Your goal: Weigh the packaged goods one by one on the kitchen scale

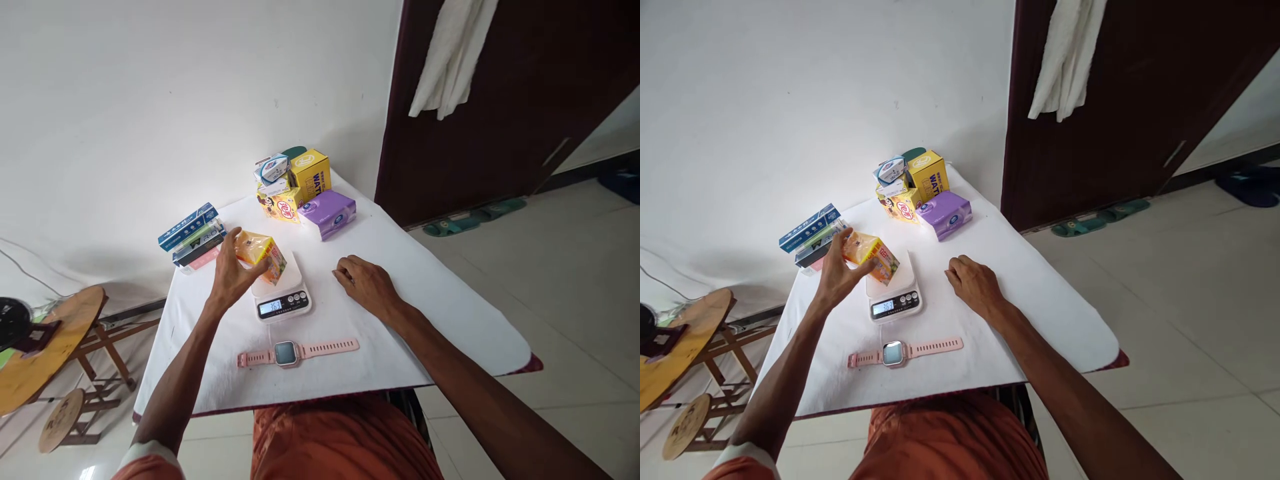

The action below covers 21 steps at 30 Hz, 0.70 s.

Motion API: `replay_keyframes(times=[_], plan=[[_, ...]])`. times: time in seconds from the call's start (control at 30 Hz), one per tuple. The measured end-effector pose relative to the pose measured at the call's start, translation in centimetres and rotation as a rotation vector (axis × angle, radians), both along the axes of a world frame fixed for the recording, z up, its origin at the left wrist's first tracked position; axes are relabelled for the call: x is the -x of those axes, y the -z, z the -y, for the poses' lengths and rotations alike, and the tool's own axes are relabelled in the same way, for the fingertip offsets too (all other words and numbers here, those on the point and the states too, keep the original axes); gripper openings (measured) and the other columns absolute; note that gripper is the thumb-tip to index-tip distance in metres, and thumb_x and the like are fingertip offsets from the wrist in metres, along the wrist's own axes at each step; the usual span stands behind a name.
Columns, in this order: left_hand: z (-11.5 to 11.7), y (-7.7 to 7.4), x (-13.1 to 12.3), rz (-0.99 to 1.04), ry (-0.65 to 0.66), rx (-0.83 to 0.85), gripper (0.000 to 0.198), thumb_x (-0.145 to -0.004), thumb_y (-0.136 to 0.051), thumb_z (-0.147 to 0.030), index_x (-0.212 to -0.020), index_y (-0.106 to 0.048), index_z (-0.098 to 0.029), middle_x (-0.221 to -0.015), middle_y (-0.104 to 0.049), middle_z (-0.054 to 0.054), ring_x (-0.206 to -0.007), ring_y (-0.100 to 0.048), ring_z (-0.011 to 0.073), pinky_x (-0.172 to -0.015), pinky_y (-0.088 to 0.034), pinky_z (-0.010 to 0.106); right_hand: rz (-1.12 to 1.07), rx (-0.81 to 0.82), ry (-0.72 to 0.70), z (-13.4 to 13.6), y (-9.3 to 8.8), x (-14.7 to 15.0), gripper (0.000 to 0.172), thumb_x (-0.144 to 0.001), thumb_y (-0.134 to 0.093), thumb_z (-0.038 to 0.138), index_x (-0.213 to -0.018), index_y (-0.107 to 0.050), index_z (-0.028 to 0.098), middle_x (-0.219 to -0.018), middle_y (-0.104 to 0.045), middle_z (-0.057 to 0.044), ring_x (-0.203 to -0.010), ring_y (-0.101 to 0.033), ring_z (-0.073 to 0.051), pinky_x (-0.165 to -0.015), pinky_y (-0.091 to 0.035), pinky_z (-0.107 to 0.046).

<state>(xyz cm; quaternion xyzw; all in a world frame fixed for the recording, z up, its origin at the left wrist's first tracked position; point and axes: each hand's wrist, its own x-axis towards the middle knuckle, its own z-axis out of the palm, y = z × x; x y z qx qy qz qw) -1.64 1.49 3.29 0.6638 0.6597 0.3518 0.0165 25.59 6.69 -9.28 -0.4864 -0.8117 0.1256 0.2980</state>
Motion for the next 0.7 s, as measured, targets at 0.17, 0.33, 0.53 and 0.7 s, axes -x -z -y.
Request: replay_keyframes(times=[0.17, 0.33, 0.53, 0.7], plan=[[-0.5, 2.0, -1.2, -0.013, -0.036, 0.003, 0.080, -0.072, -0.084, -0.038, -0.140, -0.046, -0.021, -0.139, -0.061, 0.015, -0.129, -0.061, 0.0335, -0.110, -0.050, 0.050, 0.006, -0.007, 0.010, -0.1, 0.3, 0.0, 0.023, -0.099, -0.047, 0.026, -0.080, -0.059, 0.022, -0.085, -0.068, -0.006, -0.069, -0.059, -0.018, -0.064, -0.036, -0.031], [-0.1, 2.7, -1.6, -0.003, -0.065, 0.026, 0.099, -0.071, -0.087, -0.052, -0.151, -0.038, -0.022, -0.146, -0.054, 0.019, -0.137, -0.054, 0.0377, -0.113, -0.047, 0.055, -0.020, -0.053, -0.023, -0.1, 0.7, -0.2, 0.022, -0.098, -0.048, 0.031, -0.080, -0.058, 0.023, -0.083, -0.067, -0.007, -0.068, -0.059, -0.019, -0.063, -0.038, -0.032], [1.5, 2.0, -0.9, -0.059, -0.027, -0.001, 0.124, -0.063, -0.088, -0.069, -0.161, -0.022, -0.031, -0.156, -0.042, 0.020, -0.148, -0.040, 0.0419, -0.115, -0.040, 0.064, -0.048, -0.062, -0.053, -0.4, 1.3, -0.3, 0.025, -0.097, -0.047, 0.037, -0.078, -0.056, 0.024, -0.078, -0.065, -0.005, -0.062, -0.057, -0.019, -0.057, -0.038, -0.032], [2.2, 2.2, -0.5, -0.063, -0.003, -0.057, 0.137, -0.060, -0.088, -0.073, -0.164, -0.009, -0.032, -0.165, -0.026, 0.022, -0.155, -0.026, 0.0439, -0.119, -0.033, 0.067, -0.063, -0.062, -0.044, -0.4, 1.5, -0.2, 0.025, -0.095, -0.048, 0.039, -0.077, -0.054, 0.024, -0.079, -0.066, -0.005, -0.063, -0.058, -0.020, -0.058, -0.039, -0.033]])
